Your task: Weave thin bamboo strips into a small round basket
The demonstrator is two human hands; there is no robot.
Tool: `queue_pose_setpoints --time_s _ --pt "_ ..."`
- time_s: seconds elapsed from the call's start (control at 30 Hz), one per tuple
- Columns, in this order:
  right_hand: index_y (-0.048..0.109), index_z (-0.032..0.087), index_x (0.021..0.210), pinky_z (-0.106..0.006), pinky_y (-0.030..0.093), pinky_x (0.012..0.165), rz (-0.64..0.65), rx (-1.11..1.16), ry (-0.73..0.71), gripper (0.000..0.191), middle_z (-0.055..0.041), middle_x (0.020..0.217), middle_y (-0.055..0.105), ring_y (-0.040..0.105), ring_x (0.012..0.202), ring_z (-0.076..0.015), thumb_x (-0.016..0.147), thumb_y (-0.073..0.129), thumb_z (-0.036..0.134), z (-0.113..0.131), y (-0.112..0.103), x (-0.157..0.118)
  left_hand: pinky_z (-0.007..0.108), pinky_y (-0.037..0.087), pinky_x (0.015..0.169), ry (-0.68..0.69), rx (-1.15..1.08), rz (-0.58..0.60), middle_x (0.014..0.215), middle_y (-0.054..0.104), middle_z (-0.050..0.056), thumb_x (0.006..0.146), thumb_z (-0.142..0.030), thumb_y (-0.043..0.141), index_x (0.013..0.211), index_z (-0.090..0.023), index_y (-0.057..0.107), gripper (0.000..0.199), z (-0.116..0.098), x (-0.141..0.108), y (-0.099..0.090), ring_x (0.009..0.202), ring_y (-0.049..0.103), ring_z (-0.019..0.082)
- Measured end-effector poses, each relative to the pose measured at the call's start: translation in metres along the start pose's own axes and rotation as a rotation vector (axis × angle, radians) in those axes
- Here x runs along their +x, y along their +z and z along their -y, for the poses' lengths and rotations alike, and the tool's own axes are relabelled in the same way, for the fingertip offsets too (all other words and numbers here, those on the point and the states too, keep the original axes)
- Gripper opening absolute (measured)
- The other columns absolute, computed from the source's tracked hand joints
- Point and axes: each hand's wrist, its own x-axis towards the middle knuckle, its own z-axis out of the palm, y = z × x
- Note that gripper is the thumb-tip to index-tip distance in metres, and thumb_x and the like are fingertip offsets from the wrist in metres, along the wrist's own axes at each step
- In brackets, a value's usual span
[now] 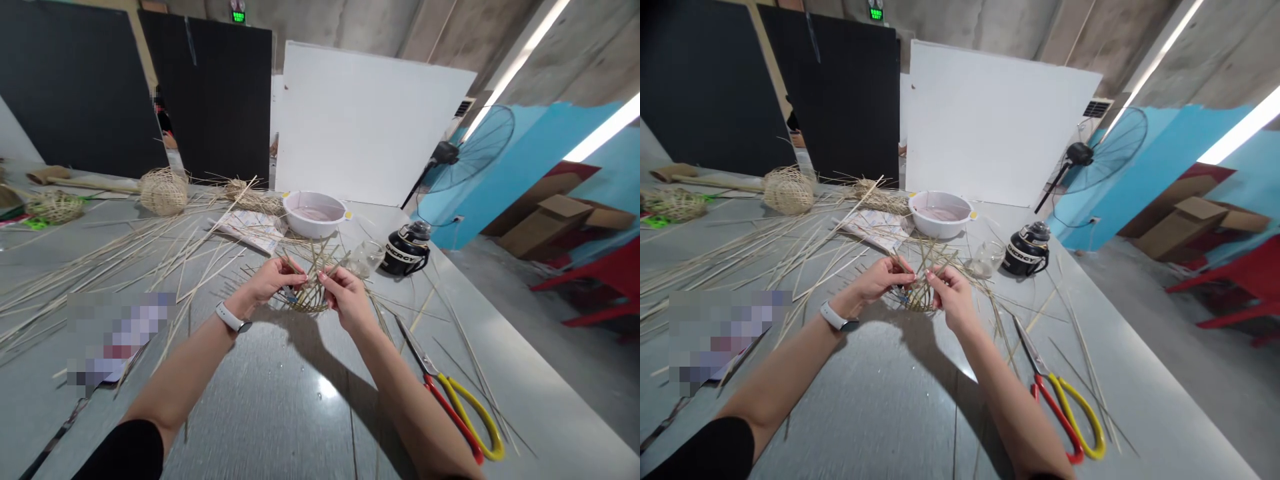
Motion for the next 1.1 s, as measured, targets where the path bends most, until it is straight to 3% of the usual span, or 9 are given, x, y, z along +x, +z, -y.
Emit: queue_pose_setpoints --time_s 0.23,0.47,0.67,1.1 --pt "0.06 0.022 0.069 -0.024 0.021 0.037 0.007 0.041 0.119 0.029 0.0051 0.049 0.048 0.041 0.036 -0.0092 0.071 0.072 0.049 0.0059 -0.0019 -0.0013 0.024 0.044 0.057 -0.038 -0.036 -0.015 0.061 0.066 -0.002 0.051 -0.027 0.091 0.07 -0.012 0.064 0.037 0.0002 0.0 -0.0016 0.054 0.057 0.009" --pt "0.05 0.023 0.062 -0.024 0.023 0.039 -0.003 0.027 0.137 0.029 0.008 0.043 0.036 0.037 0.035 -0.0093 0.071 0.07 0.042 0.007 0.0001 -0.001 0.024 0.044 0.057 -0.063 -0.034 0.023 0.058 0.066 0.001 0.053 -0.027 0.091 0.07 -0.011 0.066 0.034 0.0025 0.0009 -0.0053 0.054 0.058 0.01" --pt "0.049 0.023 0.062 -0.024 0.023 0.039 0.009 0.03 0.145 0.03 0.0084 0.045 0.034 0.034 0.036 -0.008 0.072 0.071 0.039 0.0079 0.0 -0.0021 0.025 0.045 0.058 -0.083 -0.06 0.027 0.061 0.068 0.002 0.055 -0.027 0.091 0.071 -0.011 0.068 0.032 0.0032 0.001 -0.0072 0.057 0.061 0.012" --pt "0.062 0.018 0.074 -0.021 0.024 0.035 0.045 -0.021 0.08 0.027 0.0069 0.056 0.054 0.039 0.035 -0.0046 0.064 0.078 0.038 0.0016 -0.0022 0.0022 0.025 0.046 0.061 -0.057 0.015 0.009 0.064 0.066 0.001 0.059 -0.027 0.088 0.073 -0.011 0.066 0.03 0.0029 0.0003 -0.0061 0.059 0.059 0.011"
